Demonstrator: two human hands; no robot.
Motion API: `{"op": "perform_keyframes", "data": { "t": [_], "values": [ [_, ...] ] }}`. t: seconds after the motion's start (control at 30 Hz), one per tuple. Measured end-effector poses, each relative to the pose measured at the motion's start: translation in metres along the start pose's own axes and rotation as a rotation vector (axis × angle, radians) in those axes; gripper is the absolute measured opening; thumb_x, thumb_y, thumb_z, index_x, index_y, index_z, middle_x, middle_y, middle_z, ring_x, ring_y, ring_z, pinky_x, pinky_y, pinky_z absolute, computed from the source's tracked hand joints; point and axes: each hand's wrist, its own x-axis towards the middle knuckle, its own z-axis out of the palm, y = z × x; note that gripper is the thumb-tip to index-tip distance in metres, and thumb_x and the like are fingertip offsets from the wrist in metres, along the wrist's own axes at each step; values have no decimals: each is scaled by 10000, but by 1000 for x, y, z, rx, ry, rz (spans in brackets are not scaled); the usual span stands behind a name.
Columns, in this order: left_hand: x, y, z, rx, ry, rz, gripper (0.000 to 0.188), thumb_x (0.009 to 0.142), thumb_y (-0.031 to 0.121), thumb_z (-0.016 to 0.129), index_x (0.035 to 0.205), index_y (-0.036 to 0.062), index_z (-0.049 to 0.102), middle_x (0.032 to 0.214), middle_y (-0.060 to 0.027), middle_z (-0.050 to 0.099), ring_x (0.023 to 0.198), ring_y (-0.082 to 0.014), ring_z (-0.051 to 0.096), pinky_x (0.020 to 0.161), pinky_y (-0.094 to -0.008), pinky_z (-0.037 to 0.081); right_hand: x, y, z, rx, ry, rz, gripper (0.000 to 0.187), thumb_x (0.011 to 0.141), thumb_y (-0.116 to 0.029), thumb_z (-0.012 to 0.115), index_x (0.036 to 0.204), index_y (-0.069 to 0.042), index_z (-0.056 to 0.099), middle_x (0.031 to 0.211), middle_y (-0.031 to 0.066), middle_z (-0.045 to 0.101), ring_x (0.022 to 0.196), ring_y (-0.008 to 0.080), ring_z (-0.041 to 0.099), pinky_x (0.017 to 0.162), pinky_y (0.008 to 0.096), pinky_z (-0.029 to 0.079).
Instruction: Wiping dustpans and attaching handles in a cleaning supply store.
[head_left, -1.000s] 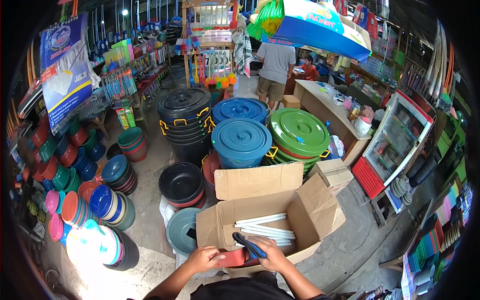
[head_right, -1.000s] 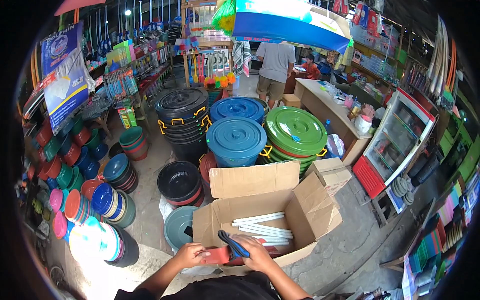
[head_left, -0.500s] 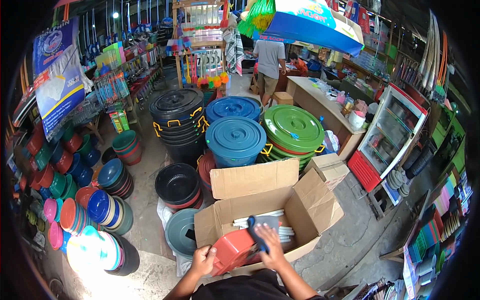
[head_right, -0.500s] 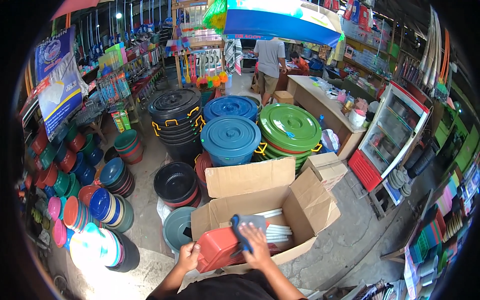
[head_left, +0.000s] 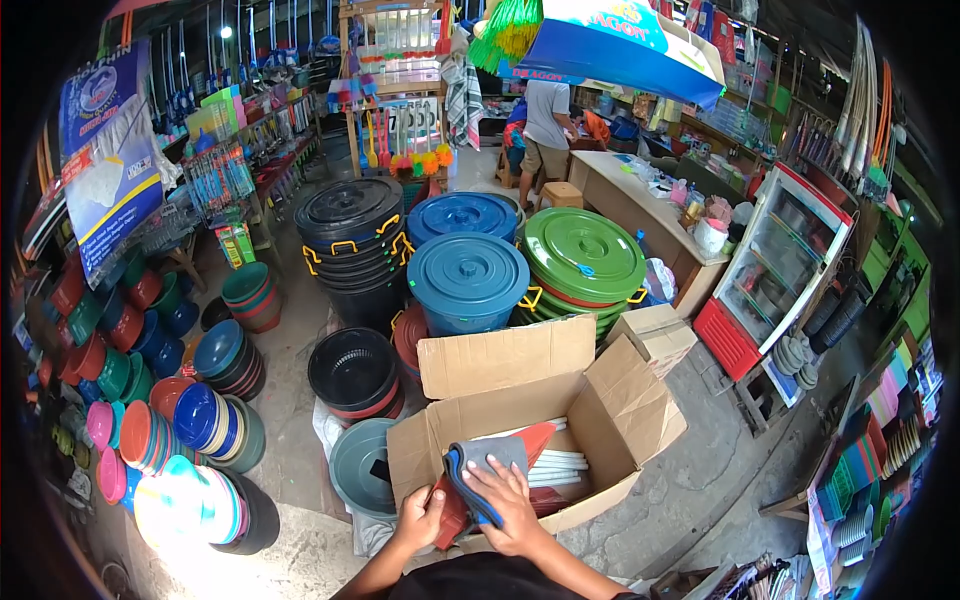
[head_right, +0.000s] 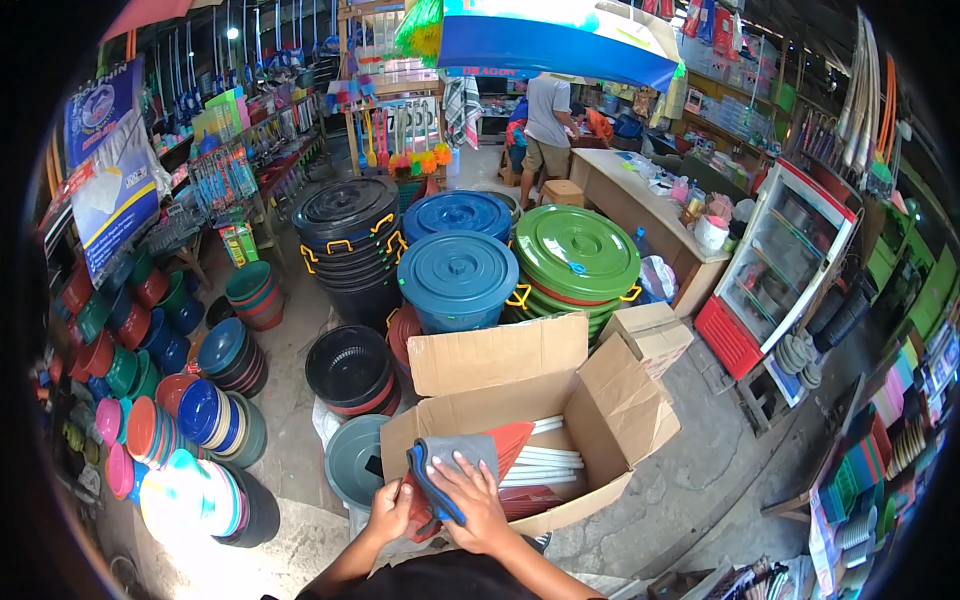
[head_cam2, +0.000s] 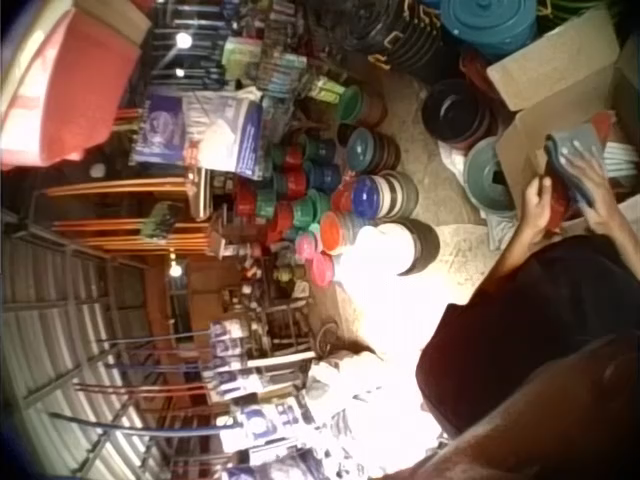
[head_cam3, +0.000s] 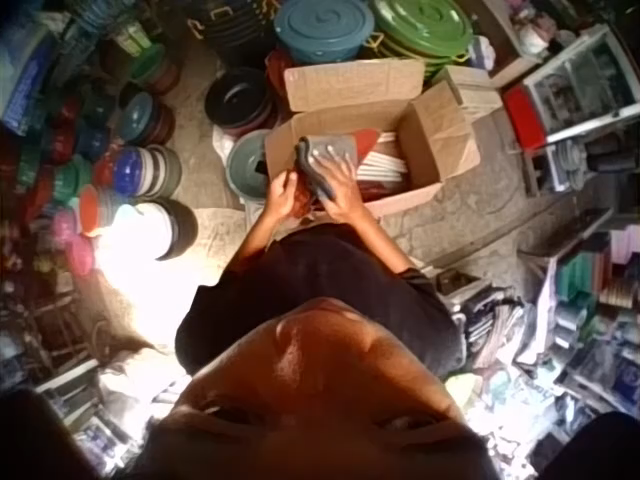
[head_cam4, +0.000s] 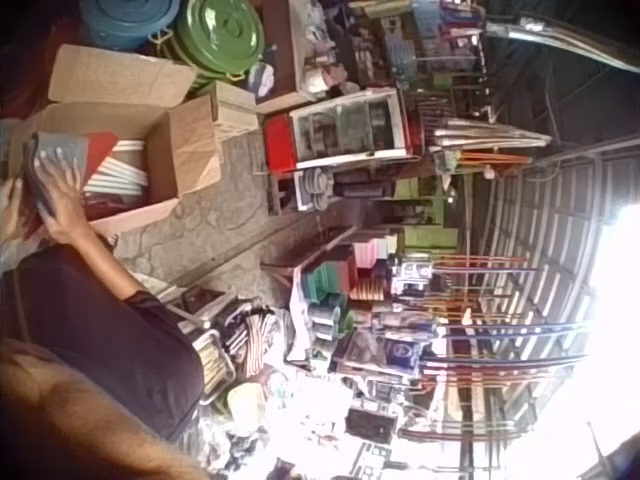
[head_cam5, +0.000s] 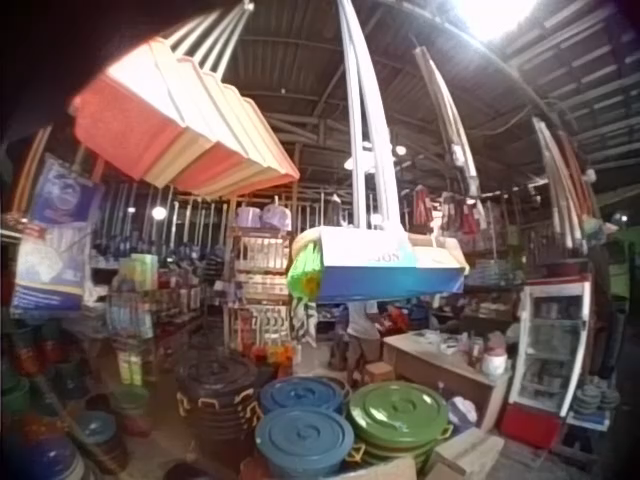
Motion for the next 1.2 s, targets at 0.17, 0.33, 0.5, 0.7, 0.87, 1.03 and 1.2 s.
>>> {"op": "perform_keyframes", "data": {
  "t": [0.17,0.33,0.5,0.7,0.87,1.03,1.2],
  "values": [
    [-1,14,-15,-34,44,-35,404,987,348,561,794,-7,572,668,29,507,644,-78,436,583,-278,409,6,64,-22,-78,156,178,674,734,-170,547,1404,-150,478,1480,92,433,1423,340,294,1153,581,113],
    [-4,5,-19,-89,11,-62,381,990,337,560,807,3,566,687,41,491,658,-64,422,587,-264,394,2,101,-40,-46,249,277,527,795,-96,495,1318,-54,549,1368,146,548,1367,375,385,1154,465,215],
    [5,8,-9,-58,-40,-50,358,992,328,559,847,1,583,698,32,491,667,-57,417,589,-250,387,19,48,-11,71,110,284,580,799,-117,569,1375,-147,507,1460,86,465,1429,331,294,1151,552,117],
    [18,20,-14,150,22,-56,450,1019,405,442,951,-7,609,732,-150,595,665,-239,558,665,-382,459,47,4,12,-121,76,33,618,795,-214,631,1392,-136,498,1448,97,468,1380,340,363,1125,581,183],
    [28,0,-17,44,151,-83,425,1030,368,432,1043,-19,606,897,-157,642,824,-246,606,779,-365,474,54,-2,38,-298,-65,-172,632,744,-214,657,1354,-116,526,1413,98,500,1379,367,360,1096,600,263],
    [32,13,-30,-149,227,-86,376,989,323,530,1064,-35,616,932,-93,645,856,-170,589,790,-314,477,48,-6,61,-153,-181,-169,619,753,-208,642,1351,-102,520,1413,106,497,1407,359,323,1123,588,207],
    [35,5,-37,-385,331,-264,328,974,335,558,1009,17,628,872,-35,595,804,-106,535,721,-253,438,43,-8,65,30,-239,-140,625,808,-204,626,1407,-118,471,1450,90,466,1422,304,312,1139,540,208]
  ]
}}
